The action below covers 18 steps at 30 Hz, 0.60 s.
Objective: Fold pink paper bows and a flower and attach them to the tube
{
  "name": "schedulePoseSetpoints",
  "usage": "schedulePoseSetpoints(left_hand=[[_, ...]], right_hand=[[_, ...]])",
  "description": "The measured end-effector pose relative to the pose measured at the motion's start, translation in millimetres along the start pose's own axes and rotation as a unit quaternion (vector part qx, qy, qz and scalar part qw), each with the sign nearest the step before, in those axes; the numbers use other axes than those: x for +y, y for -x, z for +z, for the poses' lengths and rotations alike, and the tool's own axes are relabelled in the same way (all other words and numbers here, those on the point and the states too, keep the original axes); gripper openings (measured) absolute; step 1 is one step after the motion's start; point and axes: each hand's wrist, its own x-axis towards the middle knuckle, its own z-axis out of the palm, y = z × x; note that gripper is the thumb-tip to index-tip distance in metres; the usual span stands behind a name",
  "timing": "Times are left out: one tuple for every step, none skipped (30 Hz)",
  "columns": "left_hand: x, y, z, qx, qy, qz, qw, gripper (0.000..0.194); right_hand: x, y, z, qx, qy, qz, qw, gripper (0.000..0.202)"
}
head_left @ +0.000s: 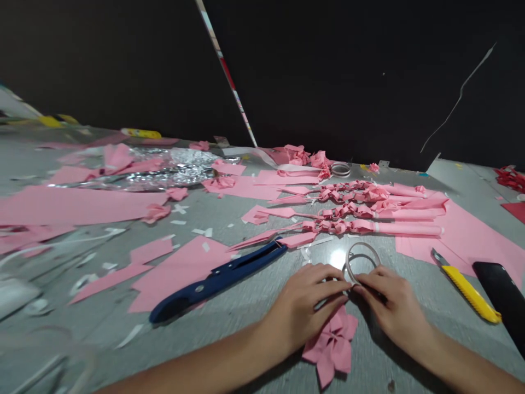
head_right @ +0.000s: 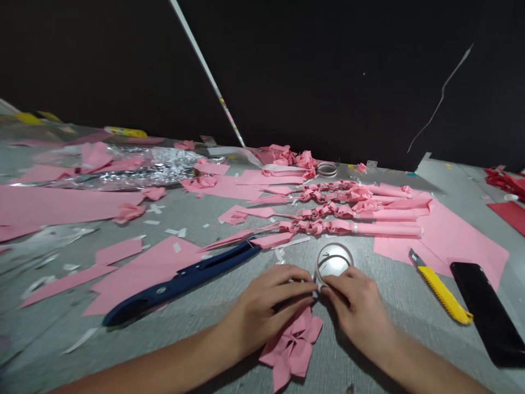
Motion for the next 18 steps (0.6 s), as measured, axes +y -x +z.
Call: schedulePoseSetpoints(left_hand=[[1.1, -0.5, 0.1, -0.004, 0.004, 0.001, 1.0, 0.012], [2.1, -1.2, 0.0, -0.008, 0.012, -0.003, 1.0, 0.009], [3.0, -1.9, -0.2, -0.011, 0.022, -0.01, 1.0, 0.006], [3.7, -2.7, -0.4, -0.012, 0.033, -0.019, 0.999, 0.003], [4.1, -3.4, -0.6, -0.013, 0.04, -0.028, 0.999, 0.004], [4.3, -4.1, -0.8, -0.014, 0.044, -0.034, 0.998, 0.005], [4.3, -4.7, -0.9, -0.014, 0.044, -0.037, 0.998, 0.006], [4.4, -5.1, -1.0, -0.015, 0.04, -0.038, 0.998, 0.007], [4.6, -5.5, -1.0, -0.015, 0.035, -0.037, 0.999, 0.008], [4.9, -5.9, -0.9, -0.014, 0.03, -0.036, 0.999, 0.009], [5.3, -6.2, -0.8, -0.013, 0.026, -0.033, 0.999, 0.01], [5.9, -6.5, -0.7, -0.01, 0.024, -0.029, 0.999, 0.01], [6.6, -6.7, -0.6, -0.005, 0.025, -0.026, 0.999, 0.011], [7.3, -6.9, -0.4, -0.001, 0.03, -0.022, 0.999, 0.011], [8.1, -6.9, -0.1, 0.005, 0.038, -0.016, 0.999, 0.012], [8.8, -6.8, 0.2, 0.011, 0.047, -0.009, 0.999, 0.012], [9.4, -6.6, 0.5, 0.018, 0.056, -0.001, 0.998, 0.013], [9.9, -6.3, 0.7, 0.024, 0.064, 0.007, 0.998, 0.014]], right_hand=[[-1.5, -0.2, -0.4, 0.001, 0.003, -0.01, 1.0, 0.026], [-3.4, -0.4, -0.8, 0.001, 0.005, -0.02, 1.0, 0.026], [-5.5, -0.6, -1.1, -0.002, 0.006, -0.029, 1.0, 0.027], [-7.4, -0.8, -1.3, -0.007, 0.005, -0.037, 0.999, 0.027], [-9.0, -1.0, -1.3, -0.011, 0.002, -0.043, 0.999, 0.027], [-10.1, -1.0, -1.1, -0.016, 0.0, -0.048, 0.999, 0.027], [-10.5, -0.9, -0.7, -0.018, -0.001, -0.051, 0.999, 0.028], [-10.3, -0.8, -0.1, -0.017, 0.0, -0.053, 0.998, 0.028], [-9.5, -0.5, 0.7, -0.016, 0.006, -0.055, 0.998, 0.029], [-8.5, -0.3, 1.5, -0.013, 0.015, -0.056, 0.998, 0.03], [-7.5, 0.0, 2.3, -0.011, 0.026, -0.055, 0.998, 0.03], [-6.6, 0.2, 2.9, -0.009, 0.038, -0.056, 0.998, 0.031], [-6.2, 0.3, 3.3, -0.006, 0.048, -0.06, 0.997, 0.03], [-6.3, 0.3, 3.5, -0.003, 0.055, -0.064, 0.996, 0.03], [-6.8, 0.2, 3.5, -0.002, 0.058, -0.067, 0.996, 0.029], [-7.7, 0.0, 3.4, -0.002, 0.059, -0.07, 0.996, 0.028], [-8.7, -0.2, 3.1, -0.006, 0.061, -0.071, 0.996, 0.028], [-9.7, -0.4, 3.0, -0.012, 0.064, -0.073, 0.995, 0.028]])
